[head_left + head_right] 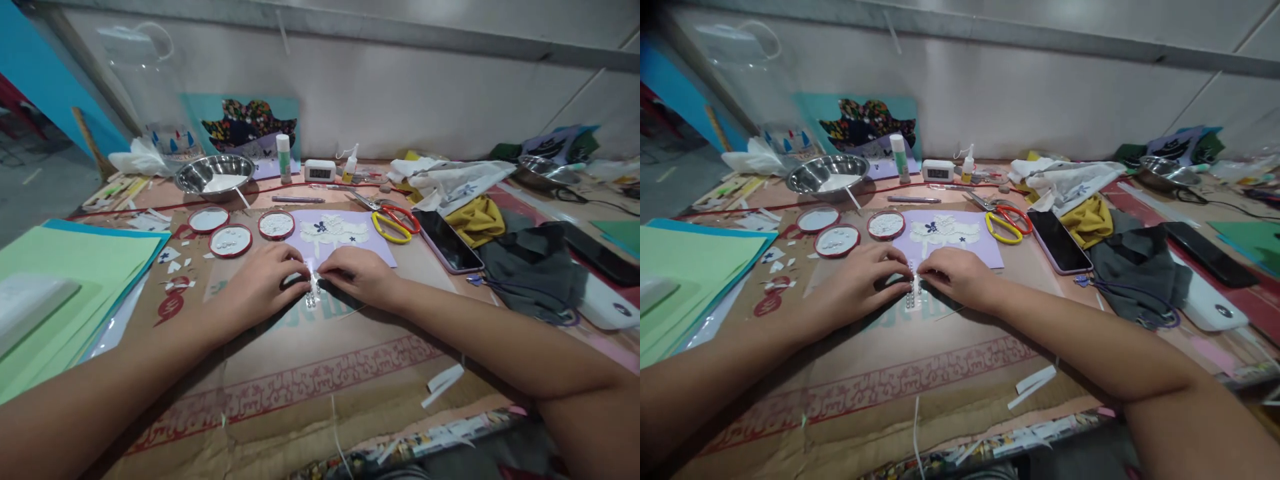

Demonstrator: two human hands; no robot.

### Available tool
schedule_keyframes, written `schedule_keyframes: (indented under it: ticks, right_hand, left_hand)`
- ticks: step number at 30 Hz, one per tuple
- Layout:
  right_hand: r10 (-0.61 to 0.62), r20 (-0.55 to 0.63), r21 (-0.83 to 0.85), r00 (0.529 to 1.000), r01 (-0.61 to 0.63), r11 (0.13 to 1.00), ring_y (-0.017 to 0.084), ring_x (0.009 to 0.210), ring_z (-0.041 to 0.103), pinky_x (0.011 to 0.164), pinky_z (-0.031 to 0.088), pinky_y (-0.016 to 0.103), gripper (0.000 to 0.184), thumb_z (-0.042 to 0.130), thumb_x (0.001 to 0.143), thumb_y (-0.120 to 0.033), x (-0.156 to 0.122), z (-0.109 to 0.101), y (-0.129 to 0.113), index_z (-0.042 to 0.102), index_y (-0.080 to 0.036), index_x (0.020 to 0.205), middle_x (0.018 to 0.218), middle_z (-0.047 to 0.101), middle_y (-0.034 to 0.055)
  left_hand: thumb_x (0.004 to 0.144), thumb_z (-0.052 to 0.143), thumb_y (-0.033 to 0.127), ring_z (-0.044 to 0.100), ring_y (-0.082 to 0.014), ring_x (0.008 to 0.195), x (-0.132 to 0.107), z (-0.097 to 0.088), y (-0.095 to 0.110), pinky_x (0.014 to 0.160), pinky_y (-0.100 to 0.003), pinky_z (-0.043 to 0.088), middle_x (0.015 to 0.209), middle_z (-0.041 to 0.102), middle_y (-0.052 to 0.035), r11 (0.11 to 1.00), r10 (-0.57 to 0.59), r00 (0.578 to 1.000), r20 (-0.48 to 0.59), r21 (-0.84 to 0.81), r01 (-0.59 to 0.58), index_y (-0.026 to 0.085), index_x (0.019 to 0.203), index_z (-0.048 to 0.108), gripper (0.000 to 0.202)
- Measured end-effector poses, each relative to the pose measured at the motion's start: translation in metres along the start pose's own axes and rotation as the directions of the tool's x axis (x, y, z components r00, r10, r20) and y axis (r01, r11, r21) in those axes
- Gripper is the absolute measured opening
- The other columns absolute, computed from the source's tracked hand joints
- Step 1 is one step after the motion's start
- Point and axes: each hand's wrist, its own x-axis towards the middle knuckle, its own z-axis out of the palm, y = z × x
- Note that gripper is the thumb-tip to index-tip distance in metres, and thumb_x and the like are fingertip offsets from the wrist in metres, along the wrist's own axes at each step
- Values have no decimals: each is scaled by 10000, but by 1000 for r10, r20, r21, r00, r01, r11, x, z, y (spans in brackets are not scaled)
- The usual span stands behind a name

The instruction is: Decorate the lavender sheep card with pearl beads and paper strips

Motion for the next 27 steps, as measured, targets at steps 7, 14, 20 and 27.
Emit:
schedule_keyframes:
  ticks: [7,14,20,27]
  right_hand:
    - [-95,81,-107,992,103,989,167,782,614,700,504,283,158,529,991,-186,0,2,2,680,-153,955,845,703,67]
    - [-185,160,-211,970,217,953,185,774,585,694,484,300,232,458,1022,-190,3,3,0,675,-122,979,840,683,87]
    - [-208,240,-256,948,268,929,194,788,571,716,467,314,256,421,1030,-167,2,1,-1,669,-106,1009,869,674,98]
    - [-220,271,-251,937,290,924,188,781,555,706,447,308,257,416,1031,-158,2,-4,-4,666,-102,1024,875,664,98]
  left_hand:
    - [932,638,386,604,-245,1040,0,5,-3,944,-426,449,1088,682,-53,998,15,1000,0,-63,-15,233,1000,728,190]
    - [927,643,381,606,-259,1059,1,5,-4,956,-440,451,1098,689,-66,998,18,1000,12,-64,-17,214,998,735,203]
    - [931,636,387,599,-258,1075,0,6,-5,971,-439,442,1118,682,-63,999,11,1000,22,-52,-10,223,1014,727,206]
    - [936,630,399,599,-252,1072,-1,7,-5,971,-434,436,1118,681,-58,998,17,1000,20,-56,-16,228,1016,724,211]
